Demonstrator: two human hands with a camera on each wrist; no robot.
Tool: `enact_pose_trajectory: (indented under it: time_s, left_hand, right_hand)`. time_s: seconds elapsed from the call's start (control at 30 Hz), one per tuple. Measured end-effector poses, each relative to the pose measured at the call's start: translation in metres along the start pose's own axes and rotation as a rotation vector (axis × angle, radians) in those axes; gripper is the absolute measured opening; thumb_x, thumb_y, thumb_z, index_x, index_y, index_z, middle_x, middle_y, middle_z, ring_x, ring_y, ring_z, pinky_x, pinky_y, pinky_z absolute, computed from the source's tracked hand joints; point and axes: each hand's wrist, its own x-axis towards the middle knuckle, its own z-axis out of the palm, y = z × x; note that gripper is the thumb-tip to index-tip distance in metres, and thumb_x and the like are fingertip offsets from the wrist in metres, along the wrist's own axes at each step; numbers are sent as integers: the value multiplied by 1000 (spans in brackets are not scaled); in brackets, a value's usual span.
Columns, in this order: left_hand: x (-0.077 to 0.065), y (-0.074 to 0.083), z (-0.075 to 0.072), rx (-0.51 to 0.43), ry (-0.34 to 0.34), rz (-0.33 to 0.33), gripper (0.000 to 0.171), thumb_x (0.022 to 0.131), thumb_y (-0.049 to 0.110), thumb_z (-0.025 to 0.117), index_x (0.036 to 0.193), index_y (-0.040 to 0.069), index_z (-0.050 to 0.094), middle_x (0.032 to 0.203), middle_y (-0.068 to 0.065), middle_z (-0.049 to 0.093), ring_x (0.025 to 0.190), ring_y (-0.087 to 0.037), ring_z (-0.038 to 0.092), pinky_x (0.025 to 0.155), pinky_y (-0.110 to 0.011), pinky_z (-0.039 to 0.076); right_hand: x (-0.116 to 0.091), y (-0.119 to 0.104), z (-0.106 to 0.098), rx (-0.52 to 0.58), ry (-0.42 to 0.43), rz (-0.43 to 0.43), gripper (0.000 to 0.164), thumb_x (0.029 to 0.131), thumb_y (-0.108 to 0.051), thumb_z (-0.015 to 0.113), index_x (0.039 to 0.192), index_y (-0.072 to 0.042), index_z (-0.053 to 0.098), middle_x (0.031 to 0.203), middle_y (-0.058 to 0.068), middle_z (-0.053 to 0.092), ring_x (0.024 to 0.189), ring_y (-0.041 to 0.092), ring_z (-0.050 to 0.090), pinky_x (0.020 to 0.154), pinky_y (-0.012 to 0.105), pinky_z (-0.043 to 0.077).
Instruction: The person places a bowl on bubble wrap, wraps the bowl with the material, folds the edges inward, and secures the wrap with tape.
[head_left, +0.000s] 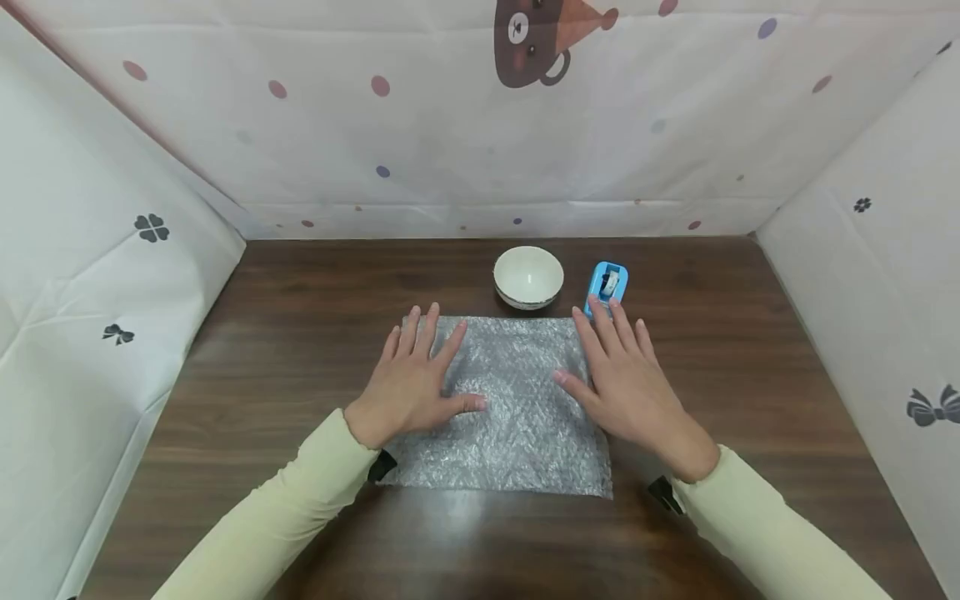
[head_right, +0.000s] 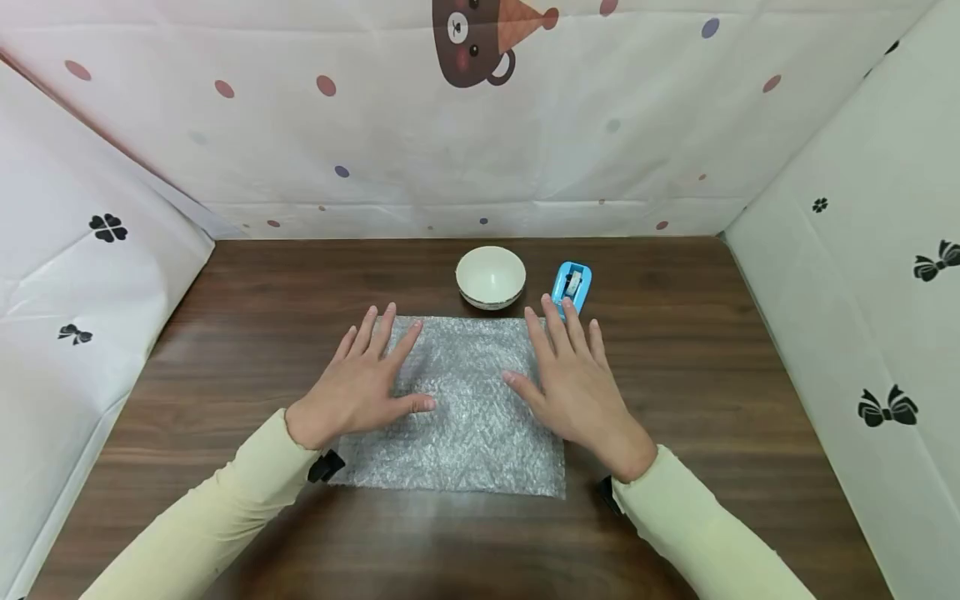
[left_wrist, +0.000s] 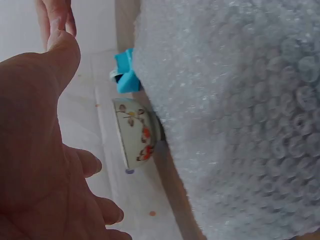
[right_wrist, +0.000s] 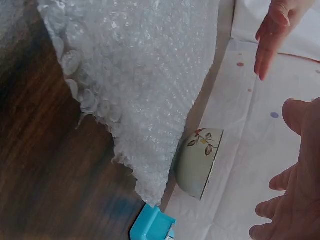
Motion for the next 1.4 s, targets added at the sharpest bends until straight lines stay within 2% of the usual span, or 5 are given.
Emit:
enact_pose_trajectory:
  time_s: [0.33,0.7,0.9,1.1,1.4]
  left_hand:
    - [5,-6,18,-7,-71,30,108,88,79,60,169,21,17,176,-22,2,163,-46,3,129,-64,16]
    - [3,-17,34,-52,-168,82,111,87,76,64,169,21,14,176,-21,2,163,-46,2,128,-66,18]
    - [4,-19,39,-64,-206,91,118,83,75,70,169,21,12,176,-21,-1,163,-45,1,127,-66,20]
    - [5,-17,42,-34,-232,89,118,81,77,70,169,23,14,176,-20,-2,163,-44,-1,129,-63,19]
    - [3,-17,44,14,-282,89,117,79,74,75,168,21,22,176,-22,0,163,-46,3,129,-61,20]
  right_hand:
    - [-1,4,5,-14,-23,12,93,101,-57,59,168,-9,15,177,17,4,164,44,2,125,73,8]
    - [-3,4,9,-28,-24,17,96,99,-57,61,168,-8,14,176,18,8,164,42,4,125,73,11]
    - [-4,6,12,-36,-36,16,95,100,-57,60,168,-8,15,177,17,7,164,41,3,126,72,12]
    - [-7,6,13,-41,-34,18,95,99,-57,61,168,-8,16,177,17,8,164,42,6,125,72,13]
    - [-6,5,16,-35,-56,9,94,101,-57,59,167,-7,15,177,17,6,164,41,4,127,70,11]
